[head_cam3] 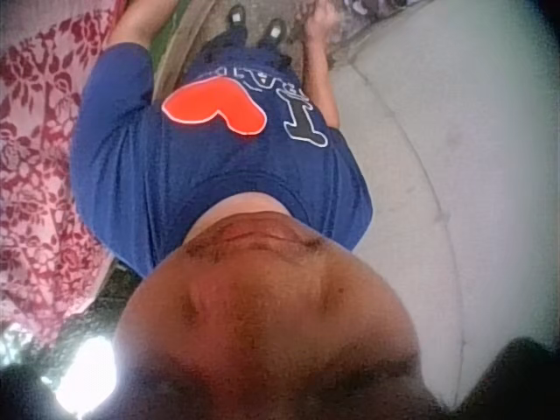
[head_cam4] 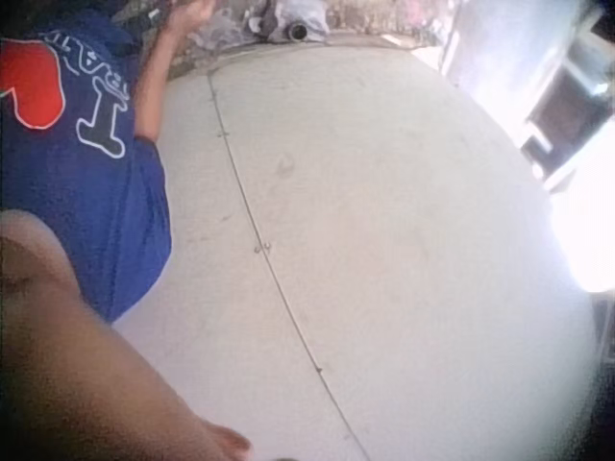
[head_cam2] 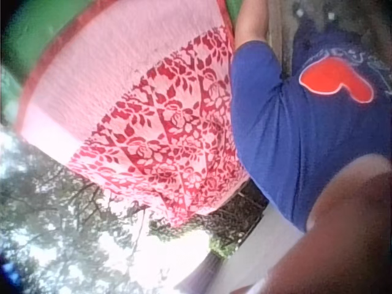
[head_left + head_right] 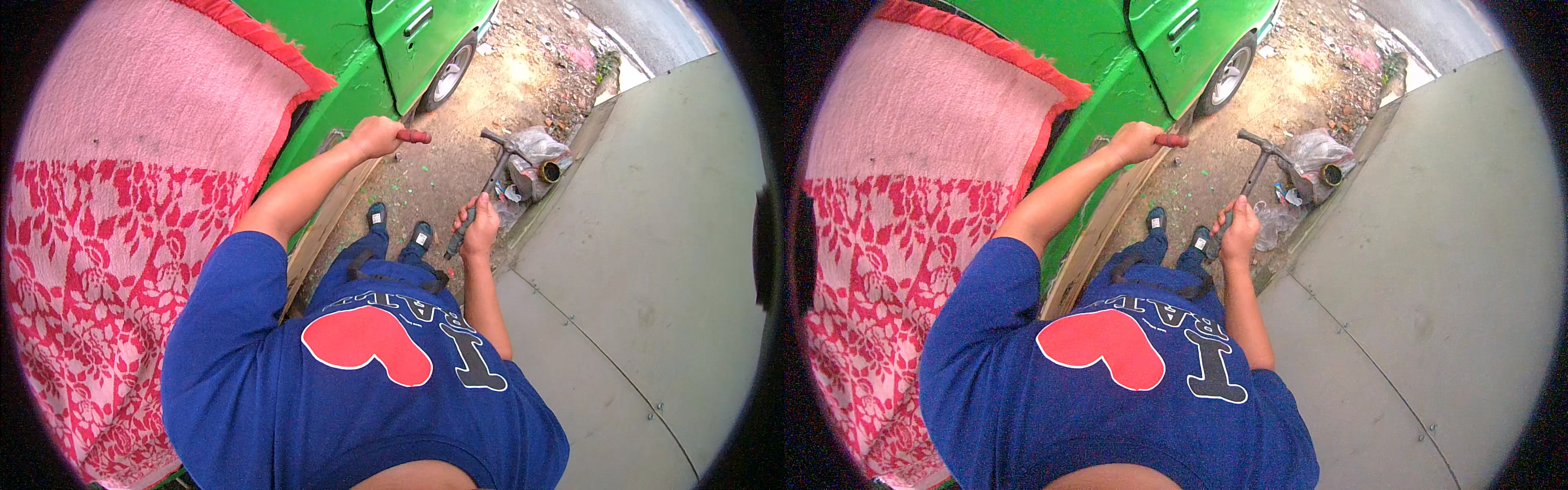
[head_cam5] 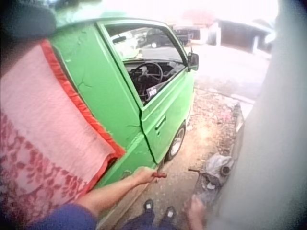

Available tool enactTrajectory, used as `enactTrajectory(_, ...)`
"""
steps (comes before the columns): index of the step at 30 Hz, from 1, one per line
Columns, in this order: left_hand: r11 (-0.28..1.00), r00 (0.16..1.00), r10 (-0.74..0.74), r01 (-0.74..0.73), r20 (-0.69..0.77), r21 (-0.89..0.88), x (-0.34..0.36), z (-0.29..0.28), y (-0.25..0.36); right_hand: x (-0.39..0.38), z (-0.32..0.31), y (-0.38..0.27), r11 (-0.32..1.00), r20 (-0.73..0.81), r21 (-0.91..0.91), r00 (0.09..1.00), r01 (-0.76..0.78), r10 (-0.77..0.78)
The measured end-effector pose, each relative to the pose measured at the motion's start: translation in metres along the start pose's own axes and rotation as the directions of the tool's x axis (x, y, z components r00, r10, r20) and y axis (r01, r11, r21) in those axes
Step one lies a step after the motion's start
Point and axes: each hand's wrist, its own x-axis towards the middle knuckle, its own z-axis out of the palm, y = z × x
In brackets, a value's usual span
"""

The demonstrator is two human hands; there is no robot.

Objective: The person uses a hammer and a metal punch to repeatedly tap and flatten a dent on the side panel of a green car. The person works on the same small area for the duration of the clip.

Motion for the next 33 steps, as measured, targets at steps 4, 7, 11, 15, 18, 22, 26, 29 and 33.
enactTrajectory(4,1.000,1.000,-0.016,0.016,-0.002,0.012,0.003,0.000,-0.001,0.002,-0.006,0.008,0.999,0.031,-0.018,0.999,-0.037,0.038)
enactTrajectory(7,1.000,0.999,-0.024,0.024,0.024,0.009,0.002,0.005,-0.001,0.003,-0.009,0.010,0.998,0.038,-0.021,0.998,-0.053,0.054)
enactTrajectory(11,0.999,0.999,-0.033,0.032,0.027,0.026,0.006,0.005,0.001,0.004,-0.009,0.011,0.988,0.048,-0.118,0.993,-0.103,0.109)
enactTrajectory(15,0.998,0.998,-0.057,0.057,-0.007,-0.004,0.008,0.003,0.001,0.007,0.002,0.007,0.999,0.018,0.032,0.999,-0.041,0.041)
enactTrajectory(18,0.998,0.997,-0.067,0.067,-0.026,-0.013,0.013,0.004,-0.004,0.012,0.021,0.017,0.993,0.003,-0.114,1.000,-0.022,0.022)
enactTrajectory(22,0.987,0.984,-0.139,0.128,-0.107,-0.100,0.016,-0.005,-0.001,0.008,0.022,0.052,0.948,0.075,-0.307,0.990,-0.087,0.115)
enactTrajectory(26,0.996,0.996,-0.081,0.079,-0.043,-0.043,0.009,0.003,-0.002,0.003,0.023,0.030,0.995,-0.010,0.074,0.997,-0.073,0.074)
enactTrajectory(29,0.998,0.996,-0.047,0.044,-0.076,-0.044,0.010,0.007,-0.005,0.018,0.022,0.024,0.999,0.051,-0.002,0.998,-0.037,0.037)
enactTrajectory(33,0.991,0.992,-0.116,0.111,-0.053,-0.076,0.014,0.000,-0.003,0.023,0.020,0.029,0.963,0.140,-0.247,0.979,-0.112,0.150)
